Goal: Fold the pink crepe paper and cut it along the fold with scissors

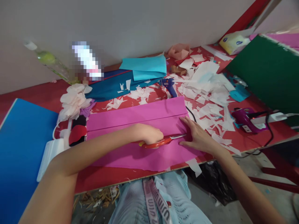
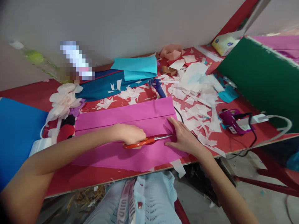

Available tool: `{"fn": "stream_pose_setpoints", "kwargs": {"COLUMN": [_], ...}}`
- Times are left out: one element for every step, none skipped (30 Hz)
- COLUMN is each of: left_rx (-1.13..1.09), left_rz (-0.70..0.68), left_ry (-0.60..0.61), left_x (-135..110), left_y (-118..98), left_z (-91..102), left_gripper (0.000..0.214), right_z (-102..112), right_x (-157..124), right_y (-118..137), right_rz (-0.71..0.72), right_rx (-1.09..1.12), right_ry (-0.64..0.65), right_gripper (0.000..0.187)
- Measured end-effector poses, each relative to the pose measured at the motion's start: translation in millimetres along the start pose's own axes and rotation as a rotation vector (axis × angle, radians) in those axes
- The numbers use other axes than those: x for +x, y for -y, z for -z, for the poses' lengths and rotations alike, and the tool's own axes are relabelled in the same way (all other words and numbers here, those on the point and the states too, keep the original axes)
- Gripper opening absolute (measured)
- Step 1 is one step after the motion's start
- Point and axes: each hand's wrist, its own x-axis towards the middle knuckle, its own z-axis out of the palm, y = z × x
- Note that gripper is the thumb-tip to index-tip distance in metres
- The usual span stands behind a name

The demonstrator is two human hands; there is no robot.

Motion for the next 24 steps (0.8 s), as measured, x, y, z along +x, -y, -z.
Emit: {"fn": "stream_pose_setpoints", "kwargs": {"left_rx": [0.000, 0.001, 0.002, 0.004, 0.006, 0.009, 0.012, 0.016, 0.018, 0.019, 0.019, 0.017, 0.014, 0.007, -0.004, -0.018, -0.036, -0.054, -0.072, -0.082, -0.083, -0.076, -0.061, -0.042], "left_rz": [0.000, -0.001, -0.001, 0.000, 0.004, 0.010, 0.019, 0.026, 0.032, 0.037, 0.038, 0.036, 0.031, 0.024, 0.020, 0.018, 0.020, 0.023, 0.023, 0.021, 0.015, 0.006, -0.003, -0.011], "left_ry": [0.012, 0.019, 0.019, 0.016, 0.012, 0.012, 0.014, 0.017, 0.021, 0.022, 0.016, 0.004, -0.009, -0.024, -0.038, -0.051, -0.062, -0.072, -0.077, -0.076, -0.066, -0.047, -0.022, 0.006], "left_x": [-1, -1, -1, 0, 1, 3, 4, 6, 8, 10, 11, 12, 12, 12, 13, 13, 13, 13, 13, 12, 12, 11, 10, 9], "left_y": [-1, -2, -2, -3, -3, -3, -4, -4, -5, -6, -6, -7, -8, -8, -8, -8, -8, -8, -7, -7, -7, -8, -9, -10], "left_z": [0.3, 0.4, 0.4, 0.3, 0.3, 0.3, 0.5, 1.0, 1.6, 2.3, 3.0, 3.5, 3.8, 3.8, 3.5, 3.0, 2.4, 2.0, 1.8, 2.0, 2.5, 3.4, 4.5, 5.8], "left_gripper": [0.015, 0.015, 0.015, 0.016, 0.016, 0.016, 0.016, 0.016, 0.016, 0.015, 0.015, 0.015, 0.015, 0.014, 0.014, 0.014, 0.014, 0.014, 0.014, 0.013, 0.013, 0.012, 0.013, 0.014], "right_z": [0, 0, 0, 0, 0, 0, 0, 0, 0, 0, 0, 0, 1, 1, 1, 2, 2, 3, 3, 3, 3, 3, 3, 3], "right_x": [0, 0, 0, 0, 0, 0, 0, 0, 0, 0, 0, 0, 0, 0, 1, 1, 1, 1, 1, 1, 1, 1, 1, 1], "right_y": [0, 0, 0, 0, 0, 0, 0, 0, 0, 0, 0, 0, 0, 1, 1, 1, 2, 2, 3, 3, 3, 3, 3, 3], "right_rz": [-0.001, -0.001, 0.000, 0.002, 0.005, 0.008, 0.011, 0.014, 0.017, 0.020, 0.021, 0.021, 0.021, 0.022, 0.021, 0.021, 0.020, 0.019, 0.018, 0.017, 0.017, 0.018, 0.020, 0.022], "right_rx": [-0.003, -0.004, -0.003, -0.001, 0.001, 0.002, 0.003, 0.005, 0.007, 0.008, 0.010, 0.010, 0.008, 0.008, 0.008, 0.009, 0.011, 0.013, 0.015, 0.015, 0.013, 0.012, 0.010, 0.007], "right_ry": [0.001, 0.000, 0.000, -0.002, -0.004, -0.005, -0.005, -0.006, -0.007, -0.009, -0.010, -0.010, -0.009, -0.007, -0.007, -0.008, -0.010, -0.012, -0.013, -0.013, -0.012, -0.010, -0.010, -0.008], "right_gripper": [0.101, 0.101, 0.100, 0.100, 0.100, 0.100, 0.100, 0.100, 0.101, 0.102, 0.102, 0.103, 0.103, 0.102, 0.102, 0.102, 0.102, 0.103, 0.103, 0.103, 0.103, 0.103, 0.103, 0.103]}}
